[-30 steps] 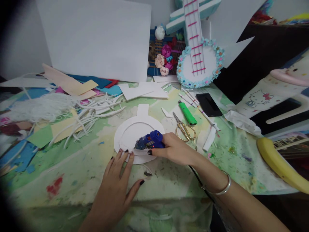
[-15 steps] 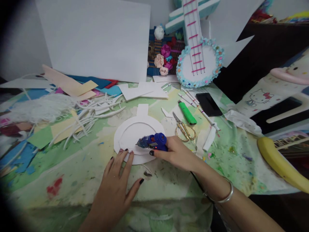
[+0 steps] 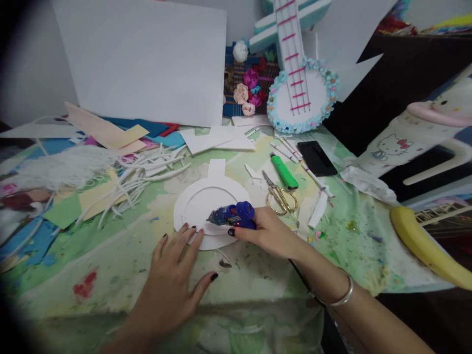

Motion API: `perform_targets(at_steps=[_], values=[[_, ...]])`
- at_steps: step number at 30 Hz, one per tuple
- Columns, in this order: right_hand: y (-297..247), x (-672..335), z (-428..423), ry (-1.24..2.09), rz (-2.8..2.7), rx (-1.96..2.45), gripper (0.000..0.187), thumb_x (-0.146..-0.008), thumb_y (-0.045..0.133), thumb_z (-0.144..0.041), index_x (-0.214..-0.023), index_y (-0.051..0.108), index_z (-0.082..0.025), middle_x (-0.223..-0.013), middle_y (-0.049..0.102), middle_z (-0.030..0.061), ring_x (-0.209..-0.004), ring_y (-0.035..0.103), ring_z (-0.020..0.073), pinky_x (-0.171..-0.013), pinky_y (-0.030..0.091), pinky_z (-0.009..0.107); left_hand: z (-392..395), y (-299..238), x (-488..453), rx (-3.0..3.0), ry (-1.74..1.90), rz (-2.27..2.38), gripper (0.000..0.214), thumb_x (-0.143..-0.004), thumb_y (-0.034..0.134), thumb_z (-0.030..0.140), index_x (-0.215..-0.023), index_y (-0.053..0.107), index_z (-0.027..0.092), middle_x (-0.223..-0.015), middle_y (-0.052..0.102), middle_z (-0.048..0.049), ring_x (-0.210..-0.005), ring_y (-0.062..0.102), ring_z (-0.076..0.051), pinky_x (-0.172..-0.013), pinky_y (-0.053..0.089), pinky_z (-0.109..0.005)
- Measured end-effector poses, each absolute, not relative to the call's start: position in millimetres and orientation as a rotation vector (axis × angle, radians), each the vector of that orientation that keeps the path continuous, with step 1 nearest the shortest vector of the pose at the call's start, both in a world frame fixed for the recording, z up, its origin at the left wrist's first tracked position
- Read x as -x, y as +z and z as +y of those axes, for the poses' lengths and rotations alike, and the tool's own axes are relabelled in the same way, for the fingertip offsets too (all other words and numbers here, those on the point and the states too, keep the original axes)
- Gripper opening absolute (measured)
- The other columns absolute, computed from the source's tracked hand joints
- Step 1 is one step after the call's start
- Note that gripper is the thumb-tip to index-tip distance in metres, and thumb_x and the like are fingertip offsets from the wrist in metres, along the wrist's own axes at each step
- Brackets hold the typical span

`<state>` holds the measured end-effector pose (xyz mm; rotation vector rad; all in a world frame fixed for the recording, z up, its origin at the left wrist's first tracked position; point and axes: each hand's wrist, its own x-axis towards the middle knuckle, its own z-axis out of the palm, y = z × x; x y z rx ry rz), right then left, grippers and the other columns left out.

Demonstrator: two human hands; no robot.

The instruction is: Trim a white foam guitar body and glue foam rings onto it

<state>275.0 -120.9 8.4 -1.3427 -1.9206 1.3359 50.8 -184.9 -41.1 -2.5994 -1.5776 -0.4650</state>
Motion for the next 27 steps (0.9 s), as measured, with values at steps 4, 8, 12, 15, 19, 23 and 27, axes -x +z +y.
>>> perform_targets(at_steps=[4, 8, 12, 15, 19, 23, 27], values=[[8, -276, -122, 1.357, -1.896, 1.380, 0.031, -0.078, 0.057, -0.040, -0.088, 0.064, -0.012, -0.060, 0.050, -0.0012, -0.056, 0.042, 0.0105, -0.050, 0.032, 0.022, -181, -37, -47, 2.638, -0.484, -1.570, 0.055, -0.082, 0.050, 0.039, -0.129, 0.042, 0.012, -0.130, 0.049, -0.0179, -0.126, 0.038, -0.032, -0.103, 0.023, -0.055], [5, -275, -122, 1.345, -1.868, 1.451, 0.031, -0.076, 0.059, -0.043, -0.073, 0.061, -0.012, -0.053, 0.050, -0.0013, -0.050, 0.044, 0.0103, -0.045, 0.030, 0.022, -174, -35, -43, 2.632, -0.624, -1.543, 0.050, -0.083, 0.049, 0.036, -0.124, 0.041, 0.008, -0.120, 0.056, -0.0186, -0.117, 0.047, -0.030, -0.101, 0.030, -0.052], [3, -273, -124, 1.380, -1.838, 1.471, 0.033, -0.075, 0.059, -0.044, -0.063, 0.057, -0.014, -0.046, 0.048, -0.0022, -0.043, 0.044, 0.0093, -0.042, 0.030, 0.022, -159, -32, -36, 2.621, -0.811, -1.589, 0.034, -0.085, 0.048, 0.030, -0.114, 0.047, 0.012, -0.106, 0.062, -0.0131, -0.101, 0.056, -0.025, -0.092, 0.041, -0.044], [5, -272, -125, 1.367, -1.838, 1.471, 0.034, -0.075, 0.059, -0.043, -0.058, 0.054, -0.015, -0.043, 0.046, -0.0028, -0.040, 0.042, 0.0083, -0.041, 0.029, 0.022, -147, -29, -29, 2.672, -0.917, -1.597, 0.028, -0.085, 0.050, 0.027, -0.110, 0.050, 0.014, -0.102, 0.063, -0.0108, -0.097, 0.058, -0.022, -0.083, 0.047, -0.037], [7, -272, -127, 1.360, -1.834, 1.471, 0.030, -0.076, 0.059, -0.042, -0.064, 0.057, -0.014, -0.044, 0.045, -0.0036, -0.042, 0.042, 0.0085, -0.042, 0.028, 0.022, -132, -19, -24, 2.693, -1.071, -1.517, 0.018, -0.085, 0.050, 0.020, -0.102, 0.055, 0.016, -0.100, 0.063, -0.0091, -0.095, 0.058, -0.020, -0.083, 0.047, -0.033], [8, -272, -128, 1.344, -1.866, 1.418, 0.029, -0.076, 0.059, -0.043, -0.070, 0.058, -0.014, -0.049, 0.044, -0.0043, -0.046, 0.041, 0.0082, -0.044, 0.028, 0.022, -120, 2, -29, 2.818, -1.194, -1.297, 0.019, -0.085, 0.050, 0.018, -0.100, 0.060, 0.021, -0.101, 0.061, -0.0082, -0.098, 0.054, -0.020, -0.086, 0.044, -0.035], [10, -272, -129, 1.329, -1.874, 1.415, 0.024, -0.077, 0.058, -0.038, -0.072, 0.057, -0.015, -0.050, 0.043, -0.0051, -0.048, 0.039, 0.0078, -0.046, 0.026, 0.022, -112, 24, -43, 3.025, -1.132, -1.088, 0.030, -0.080, 0.057, 0.023, -0.110, 0.059, 0.024, -0.123, 0.049, -0.0101, -0.117, 0.041, -0.025, -0.099, 0.035, -0.044]])
